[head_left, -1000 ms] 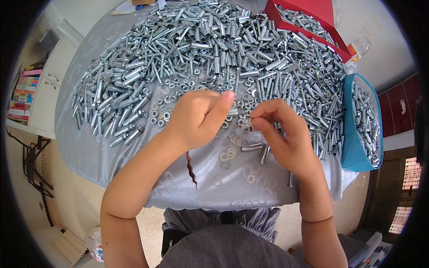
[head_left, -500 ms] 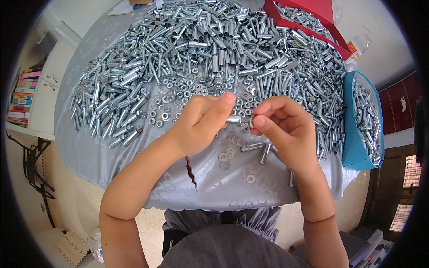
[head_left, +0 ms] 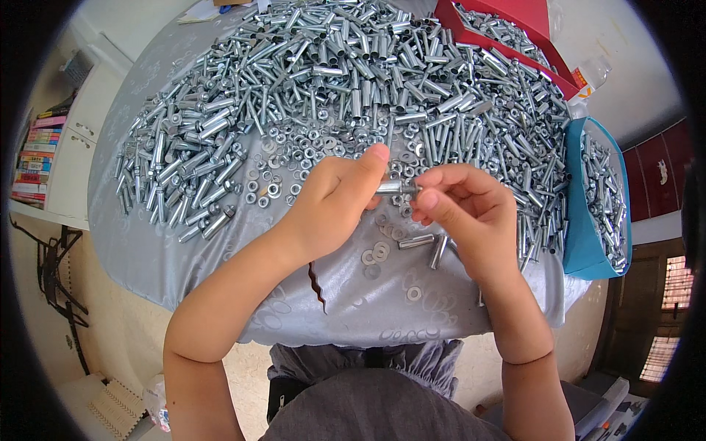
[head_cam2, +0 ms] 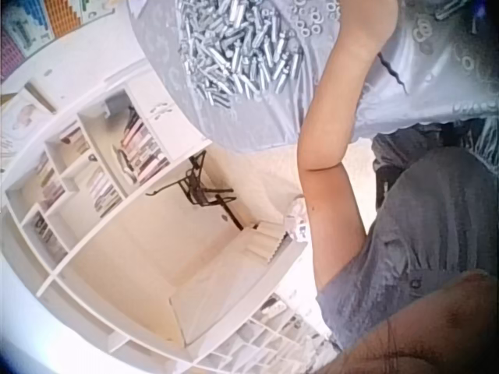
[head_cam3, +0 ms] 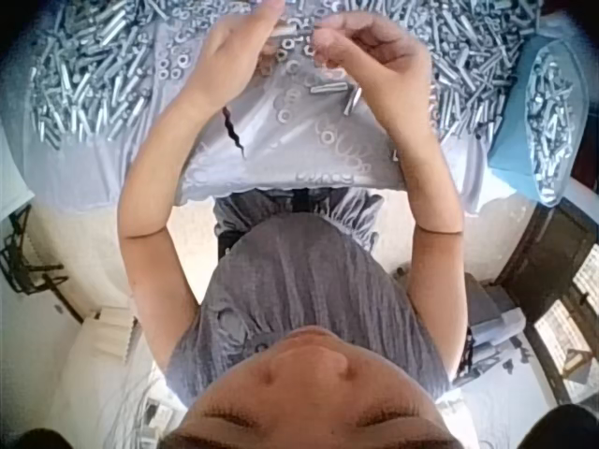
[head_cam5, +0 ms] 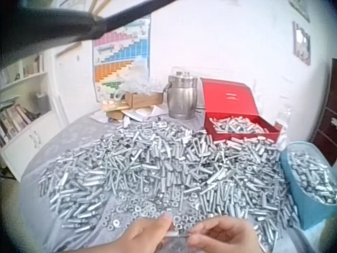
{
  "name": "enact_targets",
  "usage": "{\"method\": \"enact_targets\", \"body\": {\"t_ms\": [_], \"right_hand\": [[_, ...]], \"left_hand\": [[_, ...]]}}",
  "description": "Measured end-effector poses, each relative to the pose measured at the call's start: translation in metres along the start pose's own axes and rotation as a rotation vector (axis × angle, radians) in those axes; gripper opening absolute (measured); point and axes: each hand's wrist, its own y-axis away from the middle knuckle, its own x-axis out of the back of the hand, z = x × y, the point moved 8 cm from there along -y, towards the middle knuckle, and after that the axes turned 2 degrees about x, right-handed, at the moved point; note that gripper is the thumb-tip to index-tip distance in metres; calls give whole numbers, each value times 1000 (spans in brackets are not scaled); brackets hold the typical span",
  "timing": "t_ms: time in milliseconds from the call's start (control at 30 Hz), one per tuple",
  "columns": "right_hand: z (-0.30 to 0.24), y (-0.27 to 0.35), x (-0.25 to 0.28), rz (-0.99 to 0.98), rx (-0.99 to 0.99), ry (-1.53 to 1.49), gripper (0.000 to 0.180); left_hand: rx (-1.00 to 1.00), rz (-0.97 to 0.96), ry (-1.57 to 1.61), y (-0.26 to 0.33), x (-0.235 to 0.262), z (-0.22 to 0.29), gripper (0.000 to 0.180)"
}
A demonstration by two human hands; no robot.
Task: The person repeatedly picks up metal bolts and washers from a large pile on a table, threads the washers onto the bolts by hand, and places the assembled units into a blue container. The process is continuous and repetitive throughout the clip.
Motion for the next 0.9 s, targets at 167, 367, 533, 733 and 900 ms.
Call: {"method": "enact_targets", "body": {"t_ms": [167,367,533,733,900], "right_hand": [[1,2,-4,-38,48,62,22],[-7,0,-5,-44,149,49,25],[-24,3,-13,-88,525,741,21],[-4,6,-43,-270,631,1088,27],[2,3,-49,-222,626,1093,26]], "left_hand": [[10,-16,-22,1,-4,-3,58],[21,33,114,0,4,4,58],[-97,-90,482,-10,17,17,54],[-97,-133,699,-14,20,16,53],[-77,-131,798,-16,19,11,53]]}}
